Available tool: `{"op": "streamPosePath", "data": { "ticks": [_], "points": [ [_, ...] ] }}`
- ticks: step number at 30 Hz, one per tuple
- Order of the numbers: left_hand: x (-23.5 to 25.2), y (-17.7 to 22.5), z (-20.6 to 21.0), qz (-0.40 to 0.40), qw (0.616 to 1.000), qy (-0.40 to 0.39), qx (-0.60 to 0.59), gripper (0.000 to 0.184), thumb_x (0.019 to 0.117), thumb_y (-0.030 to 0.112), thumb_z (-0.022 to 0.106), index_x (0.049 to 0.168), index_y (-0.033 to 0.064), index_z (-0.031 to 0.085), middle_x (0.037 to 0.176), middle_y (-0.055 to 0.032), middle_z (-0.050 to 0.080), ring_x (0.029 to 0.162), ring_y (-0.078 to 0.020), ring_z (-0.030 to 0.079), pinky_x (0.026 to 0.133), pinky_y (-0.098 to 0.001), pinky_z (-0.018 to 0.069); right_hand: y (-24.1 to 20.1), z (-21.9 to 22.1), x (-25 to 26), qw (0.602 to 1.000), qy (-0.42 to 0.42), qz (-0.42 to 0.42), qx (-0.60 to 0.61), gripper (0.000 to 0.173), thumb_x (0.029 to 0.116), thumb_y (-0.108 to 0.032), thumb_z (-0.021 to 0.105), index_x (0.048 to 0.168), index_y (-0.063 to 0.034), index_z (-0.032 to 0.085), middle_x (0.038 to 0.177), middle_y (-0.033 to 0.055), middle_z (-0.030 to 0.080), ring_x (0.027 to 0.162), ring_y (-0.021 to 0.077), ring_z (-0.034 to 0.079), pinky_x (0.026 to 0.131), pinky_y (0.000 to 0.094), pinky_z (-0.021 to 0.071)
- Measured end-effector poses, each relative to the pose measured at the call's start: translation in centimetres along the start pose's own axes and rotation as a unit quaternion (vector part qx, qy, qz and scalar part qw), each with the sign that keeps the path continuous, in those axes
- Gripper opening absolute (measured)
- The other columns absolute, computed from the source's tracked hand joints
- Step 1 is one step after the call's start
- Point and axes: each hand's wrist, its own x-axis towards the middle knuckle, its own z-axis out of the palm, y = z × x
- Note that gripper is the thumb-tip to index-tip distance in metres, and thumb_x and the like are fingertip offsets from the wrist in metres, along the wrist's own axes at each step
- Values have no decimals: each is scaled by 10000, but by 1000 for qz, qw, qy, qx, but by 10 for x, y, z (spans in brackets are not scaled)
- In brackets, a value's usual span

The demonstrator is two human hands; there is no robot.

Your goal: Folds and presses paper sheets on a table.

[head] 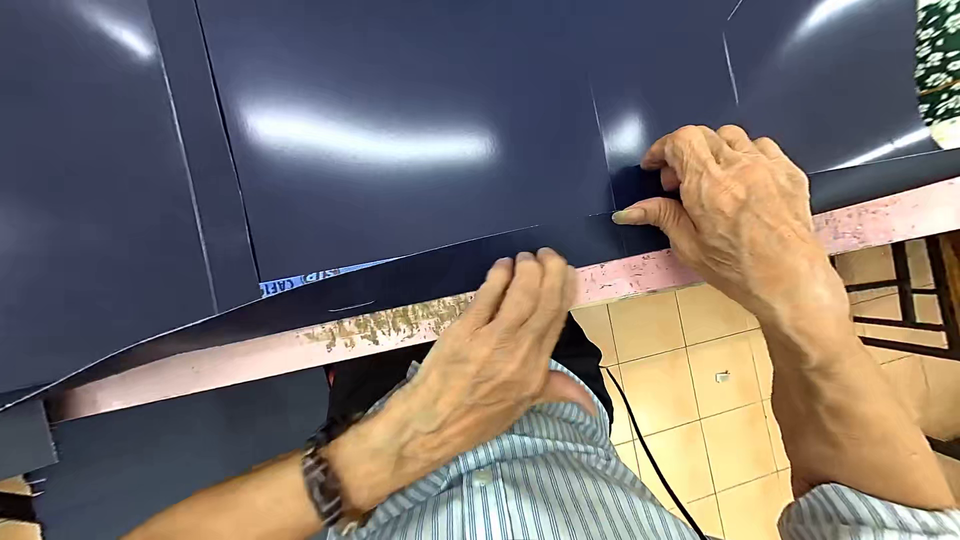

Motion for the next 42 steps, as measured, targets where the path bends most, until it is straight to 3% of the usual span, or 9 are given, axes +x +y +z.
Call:
{"op": "streamPosePath", "data": {
  "ticks": [5, 7, 9, 12, 19, 23, 28, 37, 42],
  "points": [
    [22, 3, 9, 8, 999, 6, 30, 928, 1001, 713, 258, 1466, -58, 480, 1425, -259, 529, 1205, -366, 538, 1044, -496, 347, -20, 6, -52, 965, 256, -37, -50, 269, 990, -204, 683, 1203, -40, 683, 1142, 162, 682, 1100, 324, 596, 993, 502, 390],
    [28, 2, 7, 5, 999, -6, 46, 929, 989, 726, 265, 1454, -43, 499, 1364, -248, 564, 1131, -363, 550, 963, -499, 353, -18, 9, -83, 942, 325, 59, -58, 174, 1012, -236, 641, 1013, -63, 658, 929, 108, 659, 951, 244, 605, 972, 418, 410],
    [34, 3, 6, -3, 998, -20, 59, 957, 966, 760, 261, 1454, -28, 501, 1350, -233, 577, 1140, -352, 563, 960, -499, 365, -8, 8, -94, 942, 276, 185, -57, 348, 1067, -263, 544, 909, 33, 636, 804, 195, 626, 842, 333, 596, 888, 484, 407],
    [36, 3, 7, -7, 998, -24, 49, 977, 955, 774, 279, 1464, -33, 491, 1374, -227, 569, 1164, -343, 556, 974, -494, 359, -3, 15, -88, 953, 179, 243, 20, 477, 1089, -368, 478, 993, 65, 656, 906, 259, 621, 944, 424, 566, 948, 576, 373],
    [40, 3, 8, -22, 999, -21, 36, 1021, 909, 828, 296, 1448, -11, 516, 1327, -201, 581, 1106, -333, 546, 946, -489, 344, -30, 23, -50, 896, 233, 214, 311, 209, 990, -328, 676, 1022, -123, 702, 921, -59, 675, 921, 13, 611, 879, 272, 470],
    [42, 6, 7, -27, 997, -32, 58, 1055, 901, 841, 277, 1440, -33, 520, 1326, -206, 581, 1111, -338, 548, 940, -493, 346, -35, 30, -45, 924, 175, 182, 286, 241, 934, -326, 732, 1017, -100, 745, 963, 13, 729, 1027, 161, 616, 974, 491, 374],
    [49, 8, 8, -42, 998, -26, 35, 1036, 895, 834, 323, 1444, -22, 521, 1308, -190, 598, 1061, -322, 564, 913, -474, 362, -38, 35, -47, 937, 178, 173, 244, 181, 971, -270, 685, 908, -105, 725, 781, -15, 657, 792, 109, 575, 843, 451, 384],
    [51, 7, 9, -28, 999, -14, 22, 896, 955, 726, 392, 1414, -28, 549, 1291, -201, 590, 1050, -342, 549, 870, -475, 359, -49, 32, -43, 968, 183, 129, 111, 172, 959, -176, 679, 914, -11, 693, 789, 107, 660, 835, 280, 588, 767, 445, 407],
    [7, 4, 7, -33, 998, -6, 48, 779, 1022, 597, 398, 1519, 0, 443, 1537, -184, 485, 1367, -338, 504, 1108, -519, 358, -55, 23, -38, 986, 144, 82, -10, 222, 976, -145, 632, 912, 66, 653, 801, 211, 639, 817, 403, 611, 748, 496, 462]
  ]
}}
